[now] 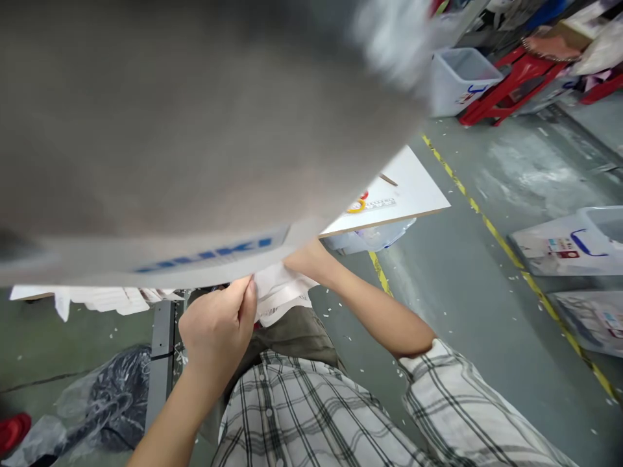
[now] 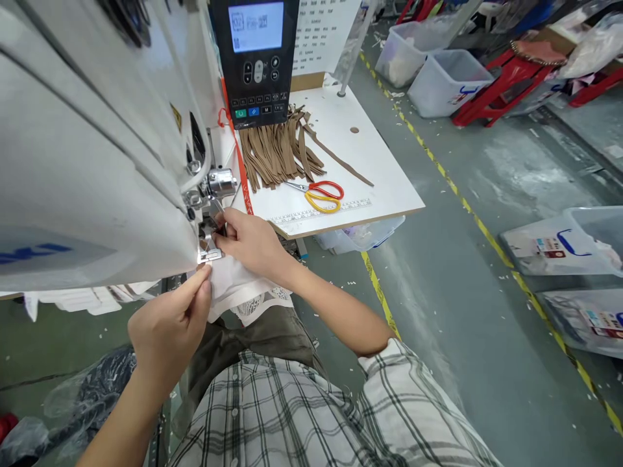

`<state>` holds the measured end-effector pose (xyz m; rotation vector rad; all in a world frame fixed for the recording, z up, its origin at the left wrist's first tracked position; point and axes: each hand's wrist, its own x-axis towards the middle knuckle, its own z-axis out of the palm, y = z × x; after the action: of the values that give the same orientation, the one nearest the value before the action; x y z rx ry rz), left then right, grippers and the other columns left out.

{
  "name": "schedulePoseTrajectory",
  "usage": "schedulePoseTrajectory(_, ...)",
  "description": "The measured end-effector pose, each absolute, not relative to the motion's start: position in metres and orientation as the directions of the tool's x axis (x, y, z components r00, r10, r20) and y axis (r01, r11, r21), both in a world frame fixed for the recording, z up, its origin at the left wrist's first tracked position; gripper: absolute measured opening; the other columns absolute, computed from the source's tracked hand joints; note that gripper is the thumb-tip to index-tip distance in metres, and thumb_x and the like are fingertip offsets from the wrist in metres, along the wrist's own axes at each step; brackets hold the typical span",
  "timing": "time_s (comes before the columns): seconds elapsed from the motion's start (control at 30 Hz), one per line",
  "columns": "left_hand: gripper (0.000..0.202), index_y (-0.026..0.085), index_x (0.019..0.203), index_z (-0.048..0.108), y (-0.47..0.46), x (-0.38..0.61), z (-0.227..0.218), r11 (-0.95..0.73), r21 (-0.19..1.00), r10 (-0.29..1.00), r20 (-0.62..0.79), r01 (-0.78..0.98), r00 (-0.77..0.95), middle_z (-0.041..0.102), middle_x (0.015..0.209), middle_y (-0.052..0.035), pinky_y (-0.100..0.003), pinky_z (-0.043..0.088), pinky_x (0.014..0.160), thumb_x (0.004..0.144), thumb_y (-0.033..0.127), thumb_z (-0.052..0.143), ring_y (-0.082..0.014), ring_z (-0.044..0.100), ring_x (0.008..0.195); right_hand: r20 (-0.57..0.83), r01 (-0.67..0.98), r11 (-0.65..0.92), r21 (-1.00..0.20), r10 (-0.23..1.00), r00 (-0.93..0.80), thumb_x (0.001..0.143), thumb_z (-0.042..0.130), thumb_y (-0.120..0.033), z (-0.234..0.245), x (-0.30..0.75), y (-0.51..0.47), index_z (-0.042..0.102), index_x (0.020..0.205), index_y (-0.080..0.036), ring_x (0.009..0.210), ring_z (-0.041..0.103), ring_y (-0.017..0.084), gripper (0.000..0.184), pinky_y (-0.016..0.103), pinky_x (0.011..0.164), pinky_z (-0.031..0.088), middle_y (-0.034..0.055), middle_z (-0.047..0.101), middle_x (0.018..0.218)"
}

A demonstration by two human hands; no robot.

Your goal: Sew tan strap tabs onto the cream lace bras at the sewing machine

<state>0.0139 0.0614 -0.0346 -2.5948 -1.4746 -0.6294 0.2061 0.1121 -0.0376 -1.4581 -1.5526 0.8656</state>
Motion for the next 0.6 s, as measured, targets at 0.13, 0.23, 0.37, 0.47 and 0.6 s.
schedulePoseTrajectory(0.13,0.026,0.025,0.107,0.075,0.0634,0.0124,-0.0329,-0.536,0.105,0.794,0.401,0.837,0.458,0.065,0.054,-0.0001,-0.028,0.027,0.051,0.095,0.032,0.053,-0.0149,0.053,0.049,0.107,0.437,0.094,-0.895,0.994,0.006,0.083,0.059,-0.022,-0.0345,0.2048,0.1142,0.055,0.081,-0.023,0.06,0.051,0.017,0.005,0.036,0.077,0.049,-0.0045,0.05,0.061)
schedulePoseTrajectory(0.23,0.027,0.026,0.107,0.075,0.0637,0.012,-0.0324,-0.538,0.114,0.796,0.396,0.835,0.458,0.064,0.053,-0.0001,-0.028,0.026,0.051,0.095,0.032,0.052,-0.0148,0.053,0.049,0.109,0.394,0.096,-0.914,0.994,0.012,0.083,0.059,-0.023,-0.0348,0.2043,0.1142,0.055,0.08,-0.023,0.06,0.051,0.017,0.005,0.036,0.08,0.05,-0.0054,0.048,0.059)
schedulePoseTrajectory(0.37,0.028,0.027,0.109,0.075,0.0638,0.0122,-0.0325,-0.531,0.114,0.798,0.4,0.84,0.45,0.06,0.049,0.0,-0.028,0.024,0.049,0.094,0.032,0.052,-0.015,0.051,0.047,0.107,0.373,0.097,-0.923,0.994,0.007,0.085,0.058,-0.025,-0.0361,0.2042,0.1132,0.055,0.082,-0.023,0.061,0.05,0.016,0.005,0.034,0.079,0.049,-0.0058,0.047,0.059)
schedulePoseTrajectory(0.47,0.028,0.026,0.11,0.074,0.0636,0.0125,-0.0317,-0.53,0.101,0.796,0.401,0.842,0.453,0.061,0.05,0.0002,-0.028,0.025,0.049,0.094,0.033,0.052,-0.0152,0.053,0.048,0.116,0.38,0.104,-0.919,0.993,0.009,0.086,0.057,-0.027,-0.0359,0.2044,0.1121,0.056,0.083,-0.023,0.06,0.049,0.016,0.005,0.033,0.077,0.048,-0.0058,0.047,0.059)
schedulePoseTrajectory(0.6,0.028,0.026,0.109,0.075,0.0633,0.0129,-0.029,-0.544,0.108,0.793,0.39,0.832,0.468,0.06,0.047,0.0008,-0.028,0.023,0.047,0.094,0.033,0.052,-0.0139,0.05,0.043,0.109,0.39,0.094,-0.916,0.994,0.016,0.085,0.058,-0.033,-0.0347,0.2046,0.1108,0.057,0.087,-0.024,0.061,0.049,0.017,0.009,0.031,0.072,0.048,-0.0047,0.05,0.062)
